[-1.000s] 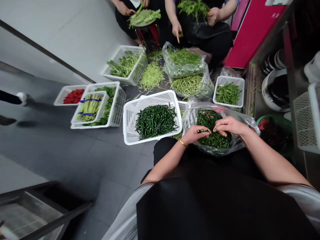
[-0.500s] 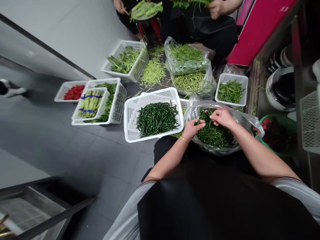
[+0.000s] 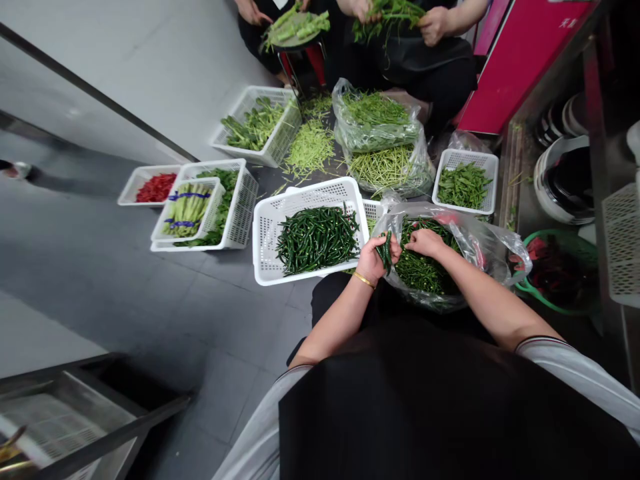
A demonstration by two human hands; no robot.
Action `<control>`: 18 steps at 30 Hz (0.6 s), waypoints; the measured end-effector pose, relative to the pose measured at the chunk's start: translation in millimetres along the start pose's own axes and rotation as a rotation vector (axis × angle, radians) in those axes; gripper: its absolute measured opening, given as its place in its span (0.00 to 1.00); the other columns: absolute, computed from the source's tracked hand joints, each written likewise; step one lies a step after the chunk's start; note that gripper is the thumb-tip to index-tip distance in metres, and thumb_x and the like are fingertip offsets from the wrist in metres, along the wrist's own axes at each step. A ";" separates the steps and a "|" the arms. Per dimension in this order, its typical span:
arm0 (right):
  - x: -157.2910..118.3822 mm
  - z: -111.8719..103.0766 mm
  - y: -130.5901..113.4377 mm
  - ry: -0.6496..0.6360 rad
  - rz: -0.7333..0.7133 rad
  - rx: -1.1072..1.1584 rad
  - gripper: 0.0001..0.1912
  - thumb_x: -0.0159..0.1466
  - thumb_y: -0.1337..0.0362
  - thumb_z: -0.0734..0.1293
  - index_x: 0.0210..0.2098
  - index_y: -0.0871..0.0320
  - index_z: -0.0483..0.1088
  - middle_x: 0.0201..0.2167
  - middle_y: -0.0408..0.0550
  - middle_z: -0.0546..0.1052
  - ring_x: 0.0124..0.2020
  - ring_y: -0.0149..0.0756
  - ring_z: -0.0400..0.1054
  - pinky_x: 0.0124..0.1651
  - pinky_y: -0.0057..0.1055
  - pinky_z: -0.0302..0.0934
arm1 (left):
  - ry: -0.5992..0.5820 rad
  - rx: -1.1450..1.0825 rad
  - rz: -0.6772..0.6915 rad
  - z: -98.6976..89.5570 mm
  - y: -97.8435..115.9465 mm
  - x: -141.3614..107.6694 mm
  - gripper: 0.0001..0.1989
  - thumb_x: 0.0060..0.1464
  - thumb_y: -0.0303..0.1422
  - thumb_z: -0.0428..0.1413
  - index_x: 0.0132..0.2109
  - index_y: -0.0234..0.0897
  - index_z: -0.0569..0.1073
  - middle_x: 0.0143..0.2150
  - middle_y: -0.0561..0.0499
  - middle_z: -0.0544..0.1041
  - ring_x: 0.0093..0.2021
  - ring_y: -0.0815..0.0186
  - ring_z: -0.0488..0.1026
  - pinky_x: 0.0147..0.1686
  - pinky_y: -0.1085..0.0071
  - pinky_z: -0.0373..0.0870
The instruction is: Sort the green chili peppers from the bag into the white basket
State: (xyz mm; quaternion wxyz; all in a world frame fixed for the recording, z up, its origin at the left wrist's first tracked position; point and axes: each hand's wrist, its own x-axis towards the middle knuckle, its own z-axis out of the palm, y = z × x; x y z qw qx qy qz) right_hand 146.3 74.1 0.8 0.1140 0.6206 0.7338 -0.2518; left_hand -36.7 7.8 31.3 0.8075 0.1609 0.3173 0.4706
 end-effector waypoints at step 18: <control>-66.9 -13.5 41.3 0.052 -0.127 -0.257 0.15 0.68 0.61 0.62 0.46 0.60 0.78 0.48 0.59 0.78 0.45 0.46 0.74 0.46 0.34 0.65 | -0.092 0.147 0.002 9.1 -20.0 4.7 0.19 0.40 0.37 0.71 0.33 0.32 0.72 0.19 0.62 0.55 0.18 0.78 0.51 0.19 0.77 0.49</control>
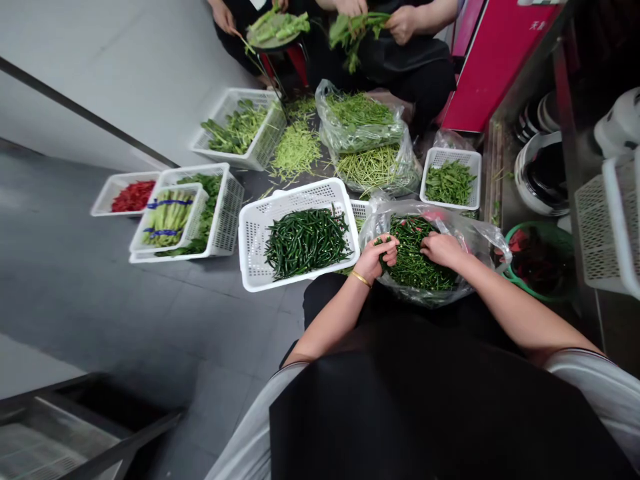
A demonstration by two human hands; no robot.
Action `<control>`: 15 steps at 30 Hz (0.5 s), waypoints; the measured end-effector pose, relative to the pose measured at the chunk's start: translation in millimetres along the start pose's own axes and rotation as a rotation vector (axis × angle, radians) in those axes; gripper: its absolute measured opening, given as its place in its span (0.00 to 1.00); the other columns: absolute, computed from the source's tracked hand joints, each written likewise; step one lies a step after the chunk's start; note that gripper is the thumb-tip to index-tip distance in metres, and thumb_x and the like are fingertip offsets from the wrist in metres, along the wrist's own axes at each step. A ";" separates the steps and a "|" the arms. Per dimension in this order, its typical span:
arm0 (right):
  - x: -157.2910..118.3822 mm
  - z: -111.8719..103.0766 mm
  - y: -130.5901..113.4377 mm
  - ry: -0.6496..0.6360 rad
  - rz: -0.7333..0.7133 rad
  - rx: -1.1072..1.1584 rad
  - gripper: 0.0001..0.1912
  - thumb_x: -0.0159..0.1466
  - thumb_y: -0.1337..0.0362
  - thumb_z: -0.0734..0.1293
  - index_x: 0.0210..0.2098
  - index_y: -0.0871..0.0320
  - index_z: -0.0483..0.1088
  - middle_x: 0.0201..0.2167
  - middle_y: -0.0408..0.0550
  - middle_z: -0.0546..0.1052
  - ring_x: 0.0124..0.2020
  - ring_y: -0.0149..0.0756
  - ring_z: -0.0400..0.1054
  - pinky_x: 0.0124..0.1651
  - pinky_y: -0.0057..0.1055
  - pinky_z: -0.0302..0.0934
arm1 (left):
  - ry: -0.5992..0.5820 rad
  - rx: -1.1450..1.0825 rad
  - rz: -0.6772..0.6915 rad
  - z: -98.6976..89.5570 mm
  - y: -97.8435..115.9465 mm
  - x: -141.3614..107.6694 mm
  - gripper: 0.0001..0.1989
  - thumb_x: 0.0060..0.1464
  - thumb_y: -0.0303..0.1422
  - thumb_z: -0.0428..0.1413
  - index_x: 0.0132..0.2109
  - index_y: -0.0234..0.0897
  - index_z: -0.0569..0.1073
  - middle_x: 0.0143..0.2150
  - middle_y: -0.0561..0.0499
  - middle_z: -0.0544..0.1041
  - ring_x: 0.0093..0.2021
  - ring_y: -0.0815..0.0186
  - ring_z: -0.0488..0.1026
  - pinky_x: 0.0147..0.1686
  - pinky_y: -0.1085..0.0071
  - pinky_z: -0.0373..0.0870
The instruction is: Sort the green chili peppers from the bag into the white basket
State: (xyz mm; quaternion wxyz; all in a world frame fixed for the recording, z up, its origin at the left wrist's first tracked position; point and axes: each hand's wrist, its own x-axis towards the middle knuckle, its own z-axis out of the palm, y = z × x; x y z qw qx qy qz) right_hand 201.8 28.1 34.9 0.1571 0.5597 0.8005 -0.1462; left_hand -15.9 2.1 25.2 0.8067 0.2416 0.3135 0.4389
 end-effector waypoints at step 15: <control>36.4 -7.4 -8.2 -0.140 0.069 0.203 0.08 0.62 0.61 0.70 0.32 0.60 0.78 0.36 0.57 0.81 0.42 0.46 0.76 0.44 0.34 0.67 | 0.161 0.191 -0.020 -0.7 -8.4 5.0 0.22 0.36 0.40 0.72 0.33 0.31 0.74 0.16 0.62 0.59 0.16 0.79 0.52 0.17 0.77 0.47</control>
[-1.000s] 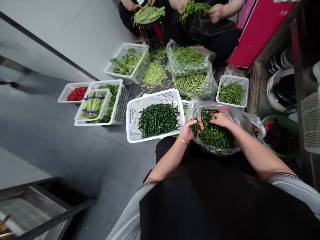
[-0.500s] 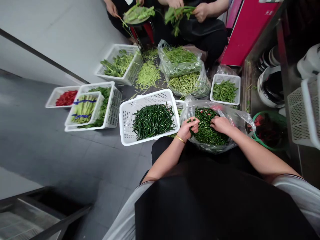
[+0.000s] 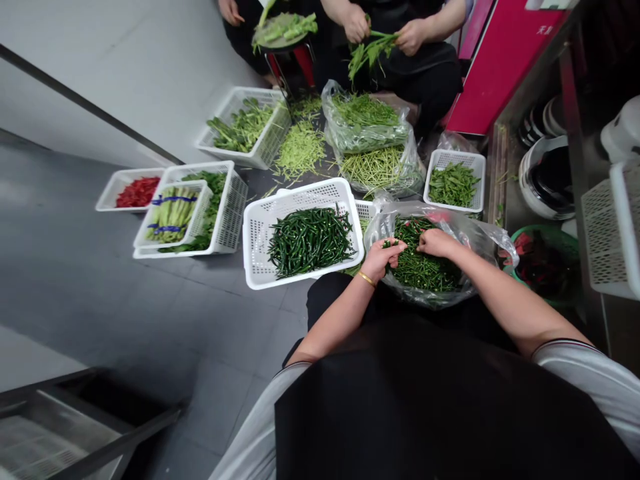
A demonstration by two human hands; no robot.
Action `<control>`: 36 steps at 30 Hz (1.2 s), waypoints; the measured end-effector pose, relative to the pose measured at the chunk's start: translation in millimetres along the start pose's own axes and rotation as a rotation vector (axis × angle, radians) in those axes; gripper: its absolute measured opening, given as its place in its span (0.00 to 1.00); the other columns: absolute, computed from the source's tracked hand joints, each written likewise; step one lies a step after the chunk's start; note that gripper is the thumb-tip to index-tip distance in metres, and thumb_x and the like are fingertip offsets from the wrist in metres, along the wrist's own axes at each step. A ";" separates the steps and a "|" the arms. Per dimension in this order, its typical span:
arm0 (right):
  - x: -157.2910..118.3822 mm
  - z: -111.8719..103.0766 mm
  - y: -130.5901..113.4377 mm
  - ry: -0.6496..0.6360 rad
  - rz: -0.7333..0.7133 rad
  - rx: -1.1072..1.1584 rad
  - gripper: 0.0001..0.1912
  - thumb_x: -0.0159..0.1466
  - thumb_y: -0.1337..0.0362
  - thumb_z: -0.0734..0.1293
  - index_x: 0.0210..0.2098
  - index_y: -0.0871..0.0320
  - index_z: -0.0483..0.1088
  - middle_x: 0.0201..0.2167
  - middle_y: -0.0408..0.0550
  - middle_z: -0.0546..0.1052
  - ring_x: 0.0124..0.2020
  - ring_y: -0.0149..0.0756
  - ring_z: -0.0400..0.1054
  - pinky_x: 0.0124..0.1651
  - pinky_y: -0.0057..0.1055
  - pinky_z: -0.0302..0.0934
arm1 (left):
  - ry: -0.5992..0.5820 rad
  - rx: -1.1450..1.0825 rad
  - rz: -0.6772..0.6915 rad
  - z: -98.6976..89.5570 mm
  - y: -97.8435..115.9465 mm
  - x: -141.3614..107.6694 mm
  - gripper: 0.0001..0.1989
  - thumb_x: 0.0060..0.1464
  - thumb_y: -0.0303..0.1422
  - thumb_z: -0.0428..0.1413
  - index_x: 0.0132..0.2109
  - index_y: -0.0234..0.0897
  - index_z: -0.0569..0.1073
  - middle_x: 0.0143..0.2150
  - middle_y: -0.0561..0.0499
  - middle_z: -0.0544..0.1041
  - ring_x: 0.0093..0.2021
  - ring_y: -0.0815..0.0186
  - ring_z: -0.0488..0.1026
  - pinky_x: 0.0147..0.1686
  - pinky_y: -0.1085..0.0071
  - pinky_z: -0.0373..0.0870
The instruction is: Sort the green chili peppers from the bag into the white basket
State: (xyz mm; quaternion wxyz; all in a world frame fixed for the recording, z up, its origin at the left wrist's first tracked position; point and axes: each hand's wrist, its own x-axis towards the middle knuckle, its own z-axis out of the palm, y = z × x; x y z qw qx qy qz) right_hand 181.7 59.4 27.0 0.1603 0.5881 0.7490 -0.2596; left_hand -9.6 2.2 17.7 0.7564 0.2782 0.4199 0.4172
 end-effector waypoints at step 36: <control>-75.6 52.4 39.1 0.184 0.055 0.011 0.16 0.64 0.57 0.69 0.48 0.58 0.71 0.45 0.55 0.76 0.40 0.41 0.73 0.40 0.33 0.65 | -0.272 -0.310 0.010 8.9 7.0 -20.3 0.23 0.37 0.43 0.69 0.31 0.35 0.67 0.27 0.54 0.68 0.26 0.72 0.65 0.20 0.77 0.52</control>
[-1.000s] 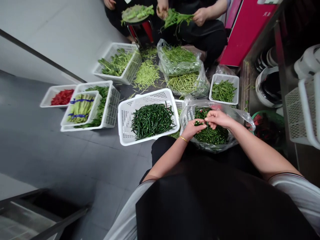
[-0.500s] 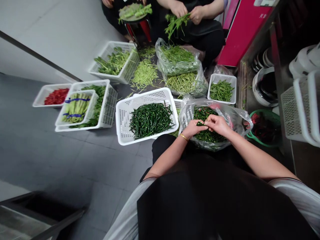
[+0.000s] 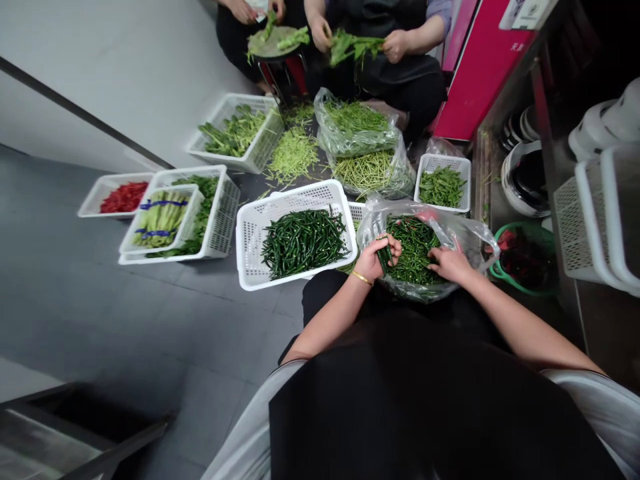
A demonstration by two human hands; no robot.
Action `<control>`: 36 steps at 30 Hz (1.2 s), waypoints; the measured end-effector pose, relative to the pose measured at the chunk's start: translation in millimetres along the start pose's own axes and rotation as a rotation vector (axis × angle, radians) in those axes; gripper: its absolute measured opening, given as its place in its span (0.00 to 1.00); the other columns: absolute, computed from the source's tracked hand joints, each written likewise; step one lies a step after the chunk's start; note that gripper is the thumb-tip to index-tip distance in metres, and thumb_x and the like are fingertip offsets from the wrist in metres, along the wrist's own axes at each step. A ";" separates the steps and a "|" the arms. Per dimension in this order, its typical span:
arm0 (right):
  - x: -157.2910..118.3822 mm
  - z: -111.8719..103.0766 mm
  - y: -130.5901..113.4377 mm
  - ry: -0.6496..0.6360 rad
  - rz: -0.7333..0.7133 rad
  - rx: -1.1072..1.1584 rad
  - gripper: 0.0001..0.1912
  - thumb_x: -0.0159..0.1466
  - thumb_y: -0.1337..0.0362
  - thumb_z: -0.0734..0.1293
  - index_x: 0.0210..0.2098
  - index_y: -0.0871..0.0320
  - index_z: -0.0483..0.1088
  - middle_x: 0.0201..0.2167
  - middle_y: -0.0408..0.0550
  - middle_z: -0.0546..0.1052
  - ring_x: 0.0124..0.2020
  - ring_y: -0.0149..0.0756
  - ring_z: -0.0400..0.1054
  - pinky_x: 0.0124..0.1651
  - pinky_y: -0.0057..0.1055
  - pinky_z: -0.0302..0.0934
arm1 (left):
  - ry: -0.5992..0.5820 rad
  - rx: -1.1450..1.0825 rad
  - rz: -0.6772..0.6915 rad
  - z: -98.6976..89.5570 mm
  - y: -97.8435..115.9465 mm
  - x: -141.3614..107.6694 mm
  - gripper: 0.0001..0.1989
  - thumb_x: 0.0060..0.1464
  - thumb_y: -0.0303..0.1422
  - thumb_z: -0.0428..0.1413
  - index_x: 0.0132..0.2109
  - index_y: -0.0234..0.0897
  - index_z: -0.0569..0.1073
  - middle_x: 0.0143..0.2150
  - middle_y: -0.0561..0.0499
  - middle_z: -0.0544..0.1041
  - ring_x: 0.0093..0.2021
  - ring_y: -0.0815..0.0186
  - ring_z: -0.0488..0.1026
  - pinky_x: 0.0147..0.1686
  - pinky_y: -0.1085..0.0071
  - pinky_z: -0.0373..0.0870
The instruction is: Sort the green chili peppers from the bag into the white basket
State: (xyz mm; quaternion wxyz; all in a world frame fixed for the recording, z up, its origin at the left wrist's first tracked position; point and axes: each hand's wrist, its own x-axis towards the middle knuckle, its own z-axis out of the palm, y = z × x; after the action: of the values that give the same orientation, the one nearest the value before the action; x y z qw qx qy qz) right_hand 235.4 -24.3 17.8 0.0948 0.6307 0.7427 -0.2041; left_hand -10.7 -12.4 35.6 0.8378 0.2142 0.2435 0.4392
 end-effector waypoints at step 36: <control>9.5 -21.0 -42.0 0.313 -0.247 0.349 0.22 0.71 0.53 0.58 0.35 0.61 0.77 0.34 0.55 0.78 0.32 0.37 0.71 0.33 0.30 0.61 | 0.206 0.391 -0.281 1.1 -37.6 23.1 0.21 0.32 0.38 0.73 0.26 0.32 0.70 0.17 0.58 0.64 0.18 0.76 0.57 0.20 0.73 0.47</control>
State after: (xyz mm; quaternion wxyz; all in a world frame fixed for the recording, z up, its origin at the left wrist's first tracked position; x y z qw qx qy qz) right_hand 195.1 -12.0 40.6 -0.1571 0.5660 0.7732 -0.2391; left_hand 25.1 -12.8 9.8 0.8040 0.2903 0.4352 0.2826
